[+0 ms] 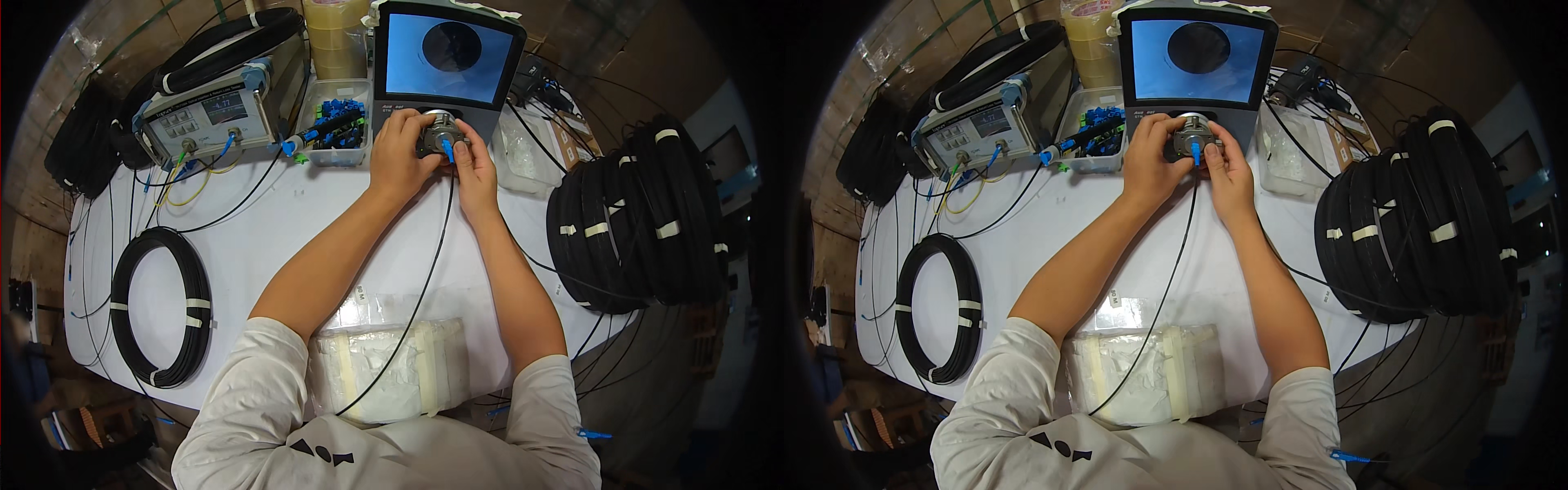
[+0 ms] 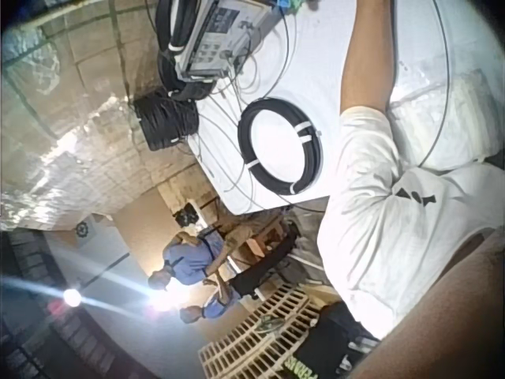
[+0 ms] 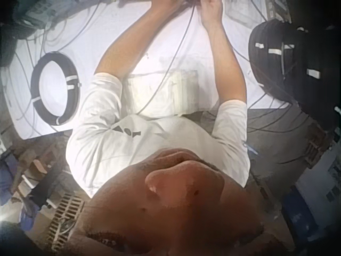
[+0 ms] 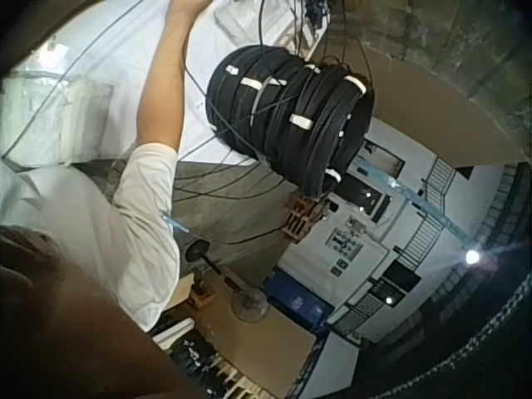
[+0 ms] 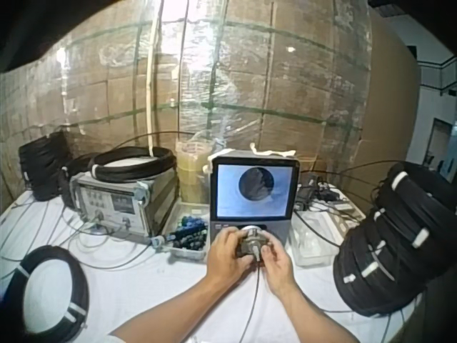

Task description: Using a digital microscope probe and monitor to inspect the end faces of optical fiber connectors for cleanliness or defects.

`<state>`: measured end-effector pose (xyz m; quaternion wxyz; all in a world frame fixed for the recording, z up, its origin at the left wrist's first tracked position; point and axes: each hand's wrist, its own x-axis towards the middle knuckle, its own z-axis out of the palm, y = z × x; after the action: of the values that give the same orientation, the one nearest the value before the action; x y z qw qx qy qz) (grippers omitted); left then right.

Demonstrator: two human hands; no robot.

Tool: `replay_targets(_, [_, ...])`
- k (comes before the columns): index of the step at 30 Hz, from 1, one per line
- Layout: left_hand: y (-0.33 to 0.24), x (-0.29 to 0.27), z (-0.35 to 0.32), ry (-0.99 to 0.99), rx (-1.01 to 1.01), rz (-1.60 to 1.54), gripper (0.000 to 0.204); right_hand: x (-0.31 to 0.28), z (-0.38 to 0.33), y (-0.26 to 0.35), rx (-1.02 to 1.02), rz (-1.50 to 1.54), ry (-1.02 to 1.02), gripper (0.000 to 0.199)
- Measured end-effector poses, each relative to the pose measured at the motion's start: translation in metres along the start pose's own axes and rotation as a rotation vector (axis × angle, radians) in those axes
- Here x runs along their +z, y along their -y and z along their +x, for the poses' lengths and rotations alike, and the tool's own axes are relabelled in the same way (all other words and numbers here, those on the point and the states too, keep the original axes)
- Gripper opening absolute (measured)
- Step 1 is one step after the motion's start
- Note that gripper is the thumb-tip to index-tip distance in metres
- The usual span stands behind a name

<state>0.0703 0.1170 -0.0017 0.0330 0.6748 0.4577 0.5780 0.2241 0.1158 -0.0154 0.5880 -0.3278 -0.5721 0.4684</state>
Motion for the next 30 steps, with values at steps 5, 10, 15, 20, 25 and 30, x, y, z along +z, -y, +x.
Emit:
replay_targets(5, [-0.002, -0.001, -0.001, -0.007, 0.062, 0.017, 0.065, 0.0, 0.004, 0.0, -0.257, -0.266, -0.077, 0.039])
replay_targets(10, [-0.003, -0.005, 0.0, 0.023, 0.112, 0.052, 0.071, 0.004, 0.004, 0.015, -0.362, -0.4, -0.049, 0.04])
replay_targets(15, [-0.004, -0.003, 0.0, 0.009, 0.139, 0.04, 0.069, 0.004, 0.005, 0.02, -0.371, -0.454, -0.038, 0.043])
replay_targets(20, [-0.003, -0.002, 0.0, 0.001, 0.143, 0.037, 0.067, 0.005, 0.004, 0.021, -0.359, -0.471, -0.034, 0.043])
replay_targets(25, [-0.003, -0.002, -0.001, -0.007, 0.139, 0.032, 0.065, 0.005, 0.003, 0.02, -0.349, -0.475, -0.032, 0.041])
replay_targets(30, [-0.003, -0.002, -0.001, -0.012, 0.153, 0.04, 0.064, 0.005, 0.002, 0.022, -0.383, -0.505, -0.03, 0.04])
